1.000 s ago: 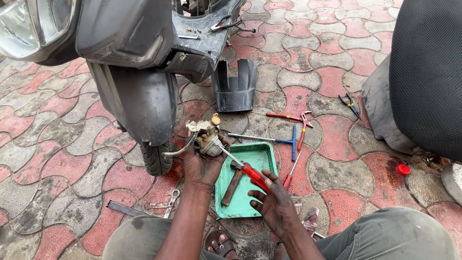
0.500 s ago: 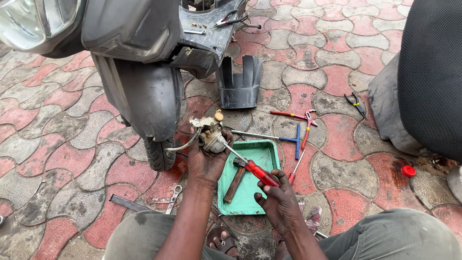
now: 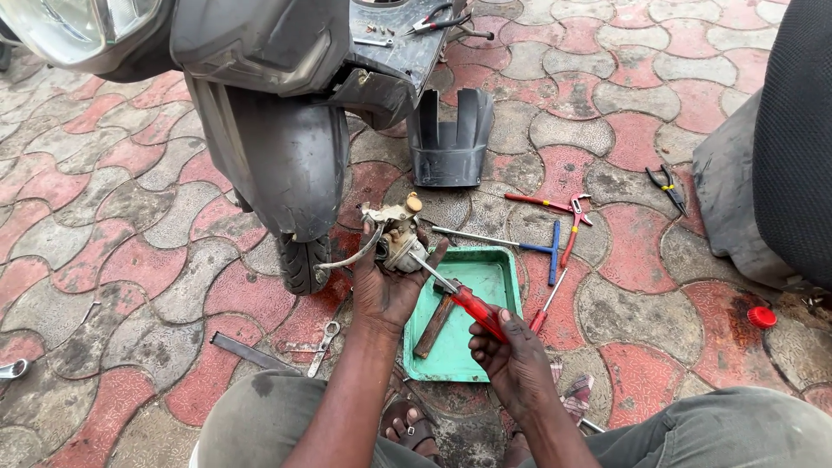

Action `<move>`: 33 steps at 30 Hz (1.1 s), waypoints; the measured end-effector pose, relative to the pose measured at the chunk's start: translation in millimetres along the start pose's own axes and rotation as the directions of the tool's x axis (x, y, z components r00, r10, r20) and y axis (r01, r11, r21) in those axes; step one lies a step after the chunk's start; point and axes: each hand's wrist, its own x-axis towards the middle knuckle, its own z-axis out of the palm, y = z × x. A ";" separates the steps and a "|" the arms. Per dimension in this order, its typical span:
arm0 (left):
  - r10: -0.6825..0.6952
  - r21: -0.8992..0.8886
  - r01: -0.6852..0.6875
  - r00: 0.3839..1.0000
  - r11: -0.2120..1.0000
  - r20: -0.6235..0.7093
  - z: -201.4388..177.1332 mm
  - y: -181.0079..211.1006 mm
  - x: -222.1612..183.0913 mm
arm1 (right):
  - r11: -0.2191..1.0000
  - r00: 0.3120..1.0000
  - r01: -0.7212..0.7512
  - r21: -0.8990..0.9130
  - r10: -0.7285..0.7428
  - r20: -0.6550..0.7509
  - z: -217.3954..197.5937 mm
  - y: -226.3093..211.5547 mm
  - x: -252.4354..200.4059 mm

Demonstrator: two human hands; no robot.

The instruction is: Clean and inspect a motorcycle carburetor using a screwdriver and cloth.

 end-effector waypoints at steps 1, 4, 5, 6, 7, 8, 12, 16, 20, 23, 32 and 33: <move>-0.002 -0.013 0.002 1.000 1.000 -0.001 1.8 -0.5 -0.8 | 1.000 1.000 0.009 -0.011 -0.009 0.005 -11.5 8.1 7.9; 0.031 0.009 -0.031 0.999 0.999 -0.035 -1.3 -2.7 2.8 | 0.995 0.998 0.052 0.080 -0.053 0.015 -27.2 21.2 15.4; 0.035 0.011 -0.035 0.999 0.999 -0.037 -5.0 -1.9 5.0 | 0.996 0.999 0.048 0.080 -0.049 0.018 -27.2 23.4 15.5; 0.058 0.016 -0.057 0.996 0.998 -0.062 -9.0 -1.4 6.9 | 0.996 0.997 0.071 0.057 -0.072 0.020 -27.6 25.4 15.3; 0.081 0.021 -0.079 0.993 0.997 -0.087 -13.1 -1.0 8.8 | 0.995 0.995 0.095 0.034 -0.095 0.023 -28.1 27.4 15.1; 0.083 0.020 -0.081 0.993 0.996 -0.089 -16.5 -0.4 9.9 | 0.995 0.995 0.092 0.032 -0.093 0.024 -26.8 28.2 14.3; 0.121 0.027 -0.118 0.980 0.993 -0.155 -23.9 1.0 13.7 | 0.990 0.993 0.104 -0.091 -0.108 -0.042 -27.9 30.8 17.0; 0.112 0.102 -0.096 0.980 0.990 -0.166 -17.2 -1.8 10.0 | 0.966 0.985 0.164 -0.201 -0.170 -0.013 -32.5 29.5 22.9; 0.074 0.120 -0.056 0.985 0.991 -0.157 -16.4 -7.6 10.1 | 0.977 0.989 0.135 -0.167 -0.143 -0.037 -30.0 28.0 19.6; 0.051 0.125 -0.033 0.988 0.992 -0.145 -17.2 -10.9 9.6 | 0.982 0.988 0.137 -0.130 -0.145 -0.050 -32.6 26.3 19.2; 0.032 0.079 -0.024 0.994 0.997 -0.104 -11.2 -10.9 6.1 | 0.998 0.990 0.016 -0.069 -0.026 -0.140 -21.9 22.1 6.4; 0.042 0.072 -0.035 0.994 0.997 -0.100 -9.3 -9.8 6.1 | 0.992 0.990 0.098 -0.077 -0.105 -0.096 -9.6 12.7 -4.0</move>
